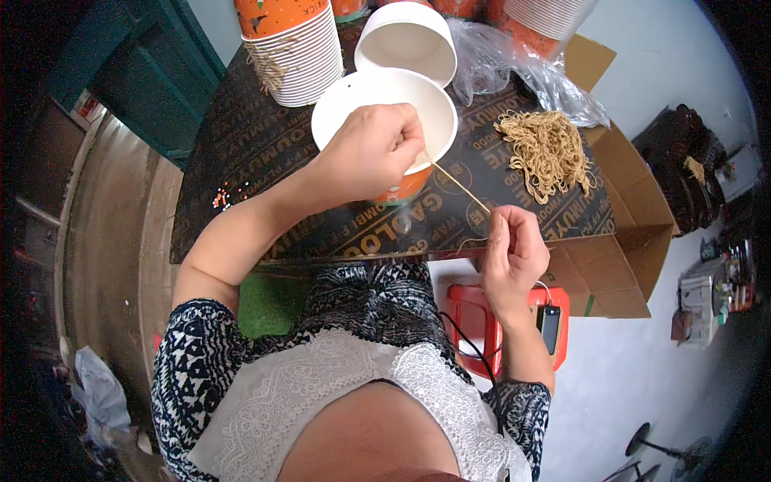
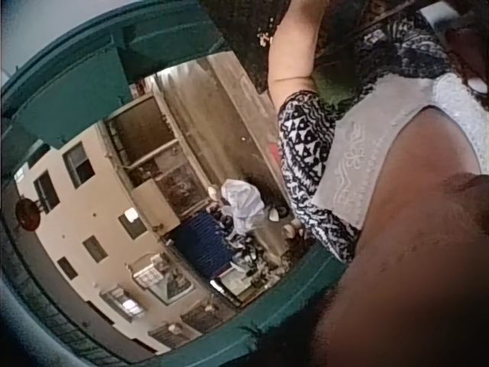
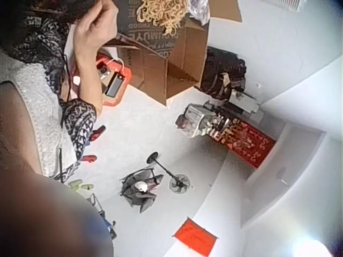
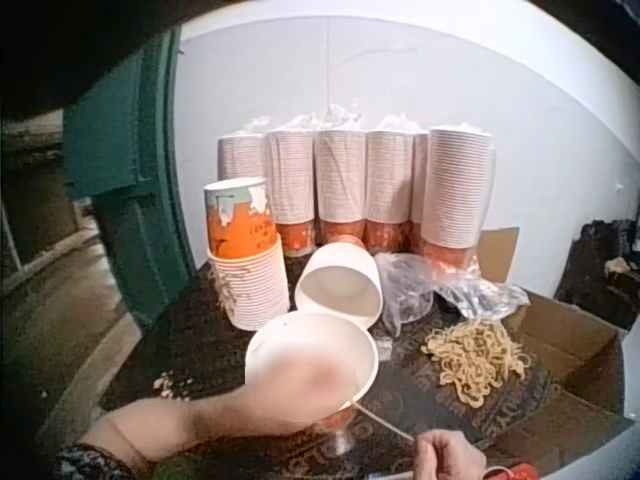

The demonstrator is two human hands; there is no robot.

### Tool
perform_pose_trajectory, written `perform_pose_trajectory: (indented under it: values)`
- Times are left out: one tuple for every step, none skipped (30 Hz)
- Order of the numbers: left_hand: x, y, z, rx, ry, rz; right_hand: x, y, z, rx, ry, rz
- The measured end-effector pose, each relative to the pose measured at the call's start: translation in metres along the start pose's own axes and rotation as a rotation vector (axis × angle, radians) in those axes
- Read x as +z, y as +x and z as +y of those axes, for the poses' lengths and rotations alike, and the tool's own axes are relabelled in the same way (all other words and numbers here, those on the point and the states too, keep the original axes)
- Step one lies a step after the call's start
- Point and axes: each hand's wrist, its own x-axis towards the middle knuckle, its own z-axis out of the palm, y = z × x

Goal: Tying strings around the rims of paper bowls for packaging or decoration.

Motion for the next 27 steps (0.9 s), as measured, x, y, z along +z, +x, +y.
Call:
perform_pose_trajectory:
  values:
    - [0.0, 0.0, 0.001, -0.037, 0.062, 0.015, -0.001, -0.003, 0.0, 0.071, 0.015, -0.026]
    - [0.001, 0.0, 0.001, -0.036, 0.062, 0.014, 0.0, -0.005, 0.003, 0.079, 0.014, -0.046]
    - [0.002, 0.001, 0.0, -0.021, 0.067, 0.025, 0.002, -0.008, 0.007, 0.087, 0.013, -0.065]
    - [0.003, 0.0, 0.001, -0.006, 0.073, 0.037, 0.005, -0.009, 0.012, 0.077, 0.036, -0.058]
    - [0.0, 0.002, 0.001, -0.005, 0.075, 0.039, 0.006, -0.008, 0.014, 0.075, 0.037, -0.057]
    - [-0.009, 0.005, 0.001, -0.049, 0.012, -0.049, 0.005, -0.007, 0.016, 0.11, 0.069, -0.077]
    - [-0.019, 0.01, -0.002, -0.091, -0.053, -0.138, 0.005, -0.005, 0.018, 0.145, 0.099, -0.095]
    - [-0.032, 0.014, -0.006, -0.097, -0.127, -0.176, 0.004, -0.004, 0.019, 0.144, 0.099, -0.09]
    - [-0.047, 0.021, -0.016, 0.03, -0.104, -0.175, 0.002, -0.003, 0.02, 0.186, 0.136, -0.095]
    - [-0.059, 0.027, -0.029, 0.184, -0.013, -0.091, 0.001, -0.002, 0.021, 0.226, 0.174, -0.104]
    - [-0.075, 0.032, -0.042, 0.257, 0.148, -0.063, 0.0, -0.003, 0.024, 0.235, 0.198, -0.121]
    - [-0.081, 0.036, -0.06, 0.378, 0.348, 0.001, -0.001, -0.003, 0.027, 0.229, 0.2, -0.13]
    - [-0.084, 0.038, -0.078, 0.499, 0.552, 0.067, -0.002, -0.003, 0.029, 0.326, 0.243, -0.188]
    - [-0.084, 0.04, -0.088, 0.45, 0.597, 0.0, -0.004, -0.004, 0.032, 0.43, 0.281, -0.241]
    - [-0.081, 0.037, -0.098, 0.463, 0.663, -0.024, -0.003, -0.005, 0.034, 0.425, 0.308, -0.231]
    - [-0.08, 0.035, -0.102, 0.479, 0.729, -0.055, -0.005, -0.005, 0.035, 0.427, 0.306, -0.226]
    - [-0.08, 0.03, -0.106, 0.501, 0.671, -0.049, -0.008, -0.004, 0.037, 0.454, 0.339, -0.268]
    - [-0.084, 0.023, -0.108, 0.504, 0.669, -0.052, -0.01, -0.004, 0.037, 0.481, 0.372, -0.31]
    - [-0.09, 0.016, -0.106, 0.498, 0.638, -0.061, -0.011, -0.003, 0.033, 0.485, 0.37, -0.306]
    - [-0.092, 0.009, -0.1, 0.491, 0.606, -0.07, -0.014, -0.001, 0.028, 0.526, 0.495, -0.281]
    - [-0.093, 0.0, -0.091, 0.445, 0.602, -0.063, -0.016, 0.002, 0.021, 0.567, 0.62, -0.256]
    - [-0.095, -0.007, -0.081, 0.445, 0.599, -0.065, -0.017, 0.005, 0.014, 0.526, 0.627, -0.221]
    - [-0.096, -0.014, -0.072, 0.439, 0.643, -0.098, -0.021, 0.008, 0.007, 0.52, 0.627, -0.216]
    - [-0.094, -0.022, -0.068, 0.433, 0.686, -0.131, -0.023, 0.01, 0.002, 0.513, 0.627, -0.211]
    - [-0.082, -0.03, -0.061, 0.487, 0.681, 0.031, -0.025, 0.01, 0.0, 0.522, 0.686, -0.217]
    - [-0.076, -0.037, -0.054, 0.45, 0.664, -0.006, -0.025, 0.011, -0.005, 0.528, 0.685, -0.222]
    - [-0.071, -0.041, -0.047, 0.413, 0.646, -0.043, -0.026, 0.011, -0.009, 0.534, 0.728, -0.243]
